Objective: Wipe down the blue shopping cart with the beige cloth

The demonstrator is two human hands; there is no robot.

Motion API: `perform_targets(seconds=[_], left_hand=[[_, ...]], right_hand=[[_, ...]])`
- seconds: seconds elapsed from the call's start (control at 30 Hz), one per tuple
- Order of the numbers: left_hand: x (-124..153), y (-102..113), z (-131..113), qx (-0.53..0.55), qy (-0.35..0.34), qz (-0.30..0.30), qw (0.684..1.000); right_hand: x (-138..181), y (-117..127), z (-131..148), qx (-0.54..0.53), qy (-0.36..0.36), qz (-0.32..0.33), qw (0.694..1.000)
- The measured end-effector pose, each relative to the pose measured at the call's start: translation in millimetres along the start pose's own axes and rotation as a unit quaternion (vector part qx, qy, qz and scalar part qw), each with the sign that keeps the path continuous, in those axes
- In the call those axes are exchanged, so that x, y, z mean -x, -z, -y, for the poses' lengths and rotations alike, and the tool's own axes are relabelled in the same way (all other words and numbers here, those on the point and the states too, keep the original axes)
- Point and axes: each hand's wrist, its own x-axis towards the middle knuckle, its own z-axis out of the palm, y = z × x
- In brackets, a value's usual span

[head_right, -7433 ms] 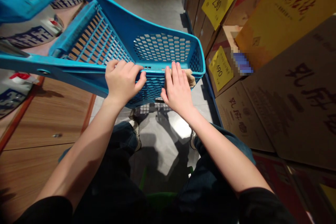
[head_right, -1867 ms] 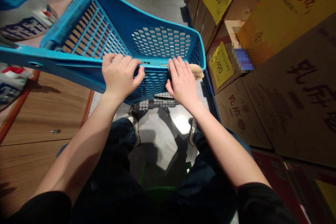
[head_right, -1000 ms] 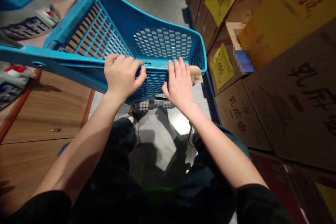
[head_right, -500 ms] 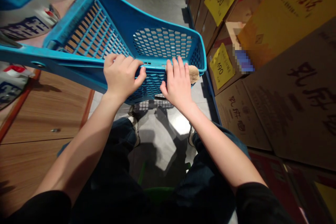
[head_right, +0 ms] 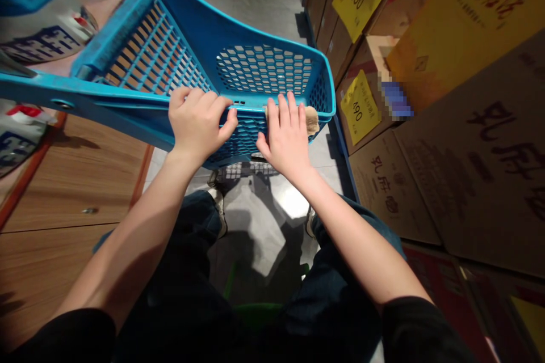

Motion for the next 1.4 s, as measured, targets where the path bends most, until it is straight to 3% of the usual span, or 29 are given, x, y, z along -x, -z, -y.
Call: perform_targets(seconds=[0.13, 0.37, 0.6, 0.8, 1.03, 1.27, 1.4], left_hand=[[-0.5, -0.1, -1.0, 0.005, 0.015, 0.015, 1.0], [-1.4, 0.0, -2.0, -0.008, 0.024, 0.022, 0.999], [0.5, -0.8, -0.1, 0.0, 0.018, 0.015, 1.0], [-0.7, 0.0, -1.7, 0.022, 0.03, 0.021, 0.999], [-0.5, 0.9, -2.4, 0.043, 0.029, 0.009, 0.999], [-1.2, 1.4, -3.2, 0.019, 0.025, 0.012, 0.999], [-0.6, 0.3, -3.8, 0.012, 0.02, 0.001, 1.0]], right_hand=[[10.1, 4.2, 15.1, -0.002, 0.028, 0.012, 1.0], [-10.4, 3.5, -10.7, -0.006, 0.001, 0.009, 1.0], [12.2, 3.1, 18.0, 0.008, 0.011, 0.01, 1.0], [-1.6, 7.8, 2.9, 0.01, 0.021, 0.018, 1.0], [12.0, 6.0, 18.4, -0.001, 0.01, 0.004, 1.0], [-7.4, 9.3, -2.4, -0.006, 0.003, 0.011, 1.0], [-3.6, 9.4, 6.7, -0.004, -0.009, 0.01, 1.0]])
